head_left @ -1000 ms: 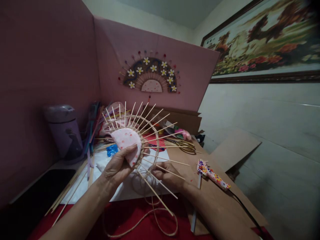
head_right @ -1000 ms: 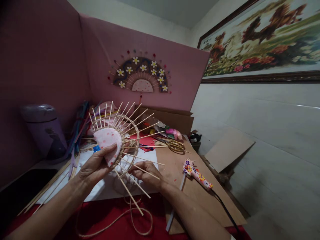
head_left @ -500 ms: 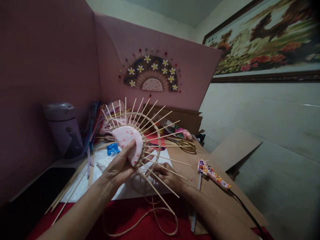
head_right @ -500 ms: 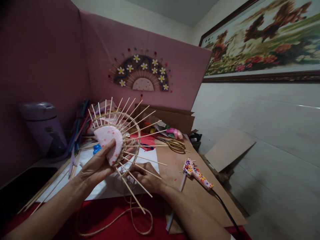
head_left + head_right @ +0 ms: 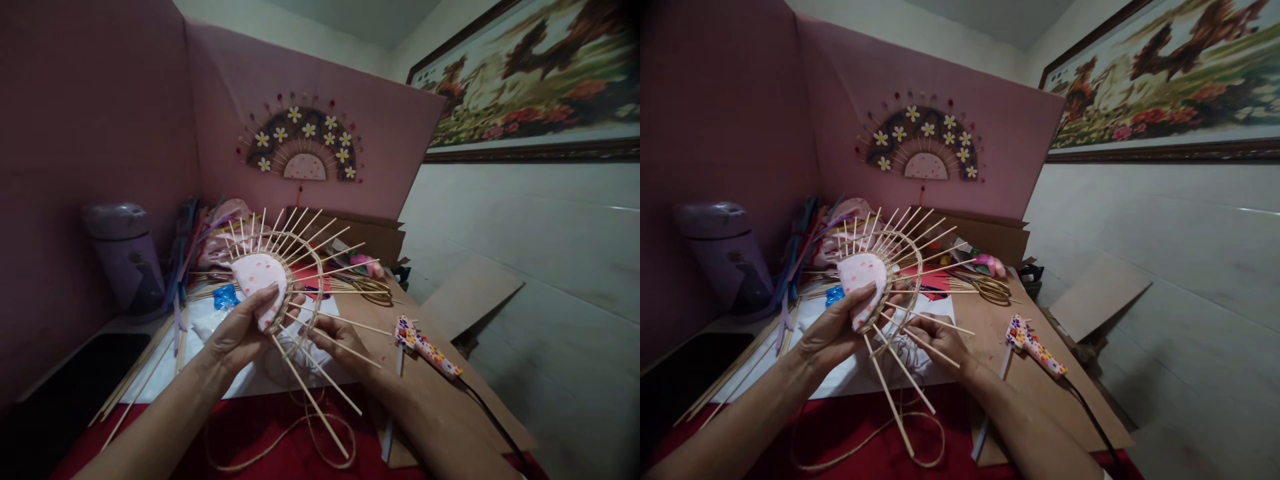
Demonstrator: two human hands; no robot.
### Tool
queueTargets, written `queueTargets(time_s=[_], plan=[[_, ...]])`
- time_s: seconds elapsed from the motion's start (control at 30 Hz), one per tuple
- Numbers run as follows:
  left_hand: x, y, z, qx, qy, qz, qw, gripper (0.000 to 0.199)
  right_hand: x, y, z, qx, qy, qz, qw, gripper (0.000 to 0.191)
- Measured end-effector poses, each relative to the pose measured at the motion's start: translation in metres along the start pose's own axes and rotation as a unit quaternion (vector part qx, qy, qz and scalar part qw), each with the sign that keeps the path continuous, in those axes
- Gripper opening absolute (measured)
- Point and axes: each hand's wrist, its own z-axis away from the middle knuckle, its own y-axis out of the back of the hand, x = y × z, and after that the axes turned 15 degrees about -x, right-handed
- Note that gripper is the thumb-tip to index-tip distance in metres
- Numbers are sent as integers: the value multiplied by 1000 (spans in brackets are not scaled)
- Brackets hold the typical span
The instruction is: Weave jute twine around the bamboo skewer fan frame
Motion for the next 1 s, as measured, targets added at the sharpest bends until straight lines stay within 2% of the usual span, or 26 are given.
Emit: queueTargets(time_s=[0.17, 0.33, 0.5, 0.6, 0.8, 0.9, 1.0], plan=[[4, -1, 0, 15, -19, 13, 1000, 14, 6, 4, -1, 25, -25, -29, 999, 27], [8, 2, -2, 17, -114, 27, 993, 13, 4, 5, -2, 5, -29, 7, 1000, 31], [11, 0, -2, -9, -188, -19, 982, 17, 6, 8, -5, 26, -59, 14, 998, 32], [12, 1, -2, -10, -188, -39, 981, 16, 13, 11, -7, 33, -61, 4, 998, 30], [6, 5, -2, -9, -134, -96, 986, 10, 16, 18, -6, 35, -85, 27, 995, 30], [5, 2, -1, -21, -145, -122, 982, 14, 18, 17, -7, 37, -76, 35, 996, 28], [9, 0, -3, -9, -175, -132, 976, 15, 20, 16, -8, 52, -71, 17, 996, 27]])
